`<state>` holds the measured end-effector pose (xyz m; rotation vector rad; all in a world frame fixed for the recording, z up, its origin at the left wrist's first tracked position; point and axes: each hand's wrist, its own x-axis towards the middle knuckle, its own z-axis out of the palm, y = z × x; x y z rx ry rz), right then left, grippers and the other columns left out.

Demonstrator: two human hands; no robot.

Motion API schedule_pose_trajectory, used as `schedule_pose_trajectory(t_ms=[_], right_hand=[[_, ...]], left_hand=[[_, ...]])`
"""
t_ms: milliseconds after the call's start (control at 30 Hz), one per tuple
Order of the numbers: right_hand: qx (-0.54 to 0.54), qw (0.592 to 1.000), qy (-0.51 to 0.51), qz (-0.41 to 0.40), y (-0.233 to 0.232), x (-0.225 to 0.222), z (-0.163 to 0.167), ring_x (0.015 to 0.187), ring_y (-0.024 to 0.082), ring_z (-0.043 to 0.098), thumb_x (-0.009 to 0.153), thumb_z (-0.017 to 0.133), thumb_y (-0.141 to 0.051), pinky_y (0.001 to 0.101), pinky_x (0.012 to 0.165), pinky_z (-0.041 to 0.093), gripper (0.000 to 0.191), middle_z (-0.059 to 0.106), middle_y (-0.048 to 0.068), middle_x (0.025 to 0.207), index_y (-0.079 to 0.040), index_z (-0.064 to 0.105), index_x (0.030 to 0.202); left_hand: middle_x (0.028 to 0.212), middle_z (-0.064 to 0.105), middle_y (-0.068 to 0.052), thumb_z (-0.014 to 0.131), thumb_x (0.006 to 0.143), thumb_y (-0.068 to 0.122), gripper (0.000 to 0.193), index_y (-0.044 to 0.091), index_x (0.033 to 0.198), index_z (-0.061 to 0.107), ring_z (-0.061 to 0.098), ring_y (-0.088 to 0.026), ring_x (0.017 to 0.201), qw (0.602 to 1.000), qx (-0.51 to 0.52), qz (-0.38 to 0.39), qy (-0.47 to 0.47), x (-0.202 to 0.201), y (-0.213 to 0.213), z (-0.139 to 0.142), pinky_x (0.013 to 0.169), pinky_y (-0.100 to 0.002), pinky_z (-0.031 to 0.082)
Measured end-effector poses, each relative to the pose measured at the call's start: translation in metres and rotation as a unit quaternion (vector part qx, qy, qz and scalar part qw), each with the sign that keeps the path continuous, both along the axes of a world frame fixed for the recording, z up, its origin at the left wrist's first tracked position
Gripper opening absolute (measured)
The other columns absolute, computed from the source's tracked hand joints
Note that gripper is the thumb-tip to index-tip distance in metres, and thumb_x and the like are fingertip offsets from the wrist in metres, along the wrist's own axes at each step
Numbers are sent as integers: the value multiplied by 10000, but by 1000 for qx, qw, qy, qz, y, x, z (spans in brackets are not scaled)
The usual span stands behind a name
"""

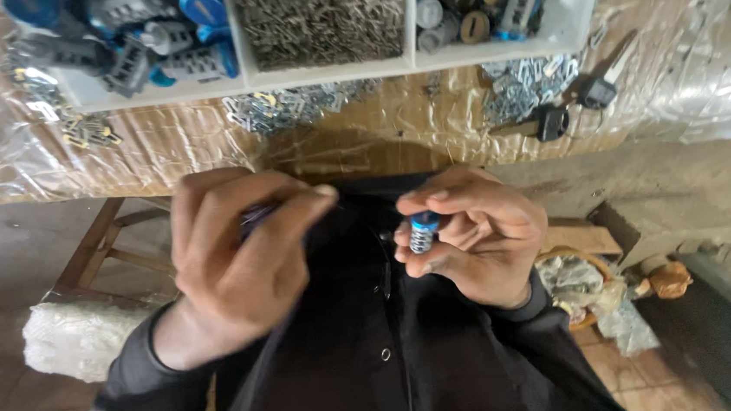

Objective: The person sits at a workbench assembling small lock cylinders, picking tiny pins and springs from a compartment organizer and pressing them into the open lock core held in the other hand, at one point using a small pick-like tool to seat parts. They briefly handle a cardboard box and continue pin insertion on multiple lock cores.

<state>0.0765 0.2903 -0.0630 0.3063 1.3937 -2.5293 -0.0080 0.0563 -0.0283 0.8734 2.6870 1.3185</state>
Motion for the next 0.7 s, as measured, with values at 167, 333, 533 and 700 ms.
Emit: schedule_pose_trajectory(t_ms=[167,333,533,700], right_hand=[[57,995,64,48,-2,-3,3,1053,241,737,947,793,27,312,842,703,368,635,243,1277,53,641,1281],[134,987,71,52,-9,-8,8,1016,194,750,929,803,22,228,820,677,373,646,234,1250,54,673,1277],[42,994,89,48,-25,-12,1,1046,191,733,926,822,38,242,839,695,413,635,227,1304,42,644,1299],[35,996,74,45,-22,-11,5,1071,213,748,956,766,64,264,839,718,353,612,235,1318,61,645,1287]], left_hand=[[987,698,-103,885,807,-35,246,6,976,710,679,-247,870,990,129,-7,-49,10,20,2,746,-343,578],[959,688,-119,860,785,71,289,-5,1027,720,660,-276,803,993,61,-86,47,-11,10,10,698,-360,569],[948,697,-128,824,812,-38,227,-39,987,679,674,-256,813,988,138,-43,61,-6,1,1,695,-348,575],[938,697,-116,845,815,-43,231,-26,975,679,653,-257,801,990,103,-59,74,-8,0,0,680,-351,552]])
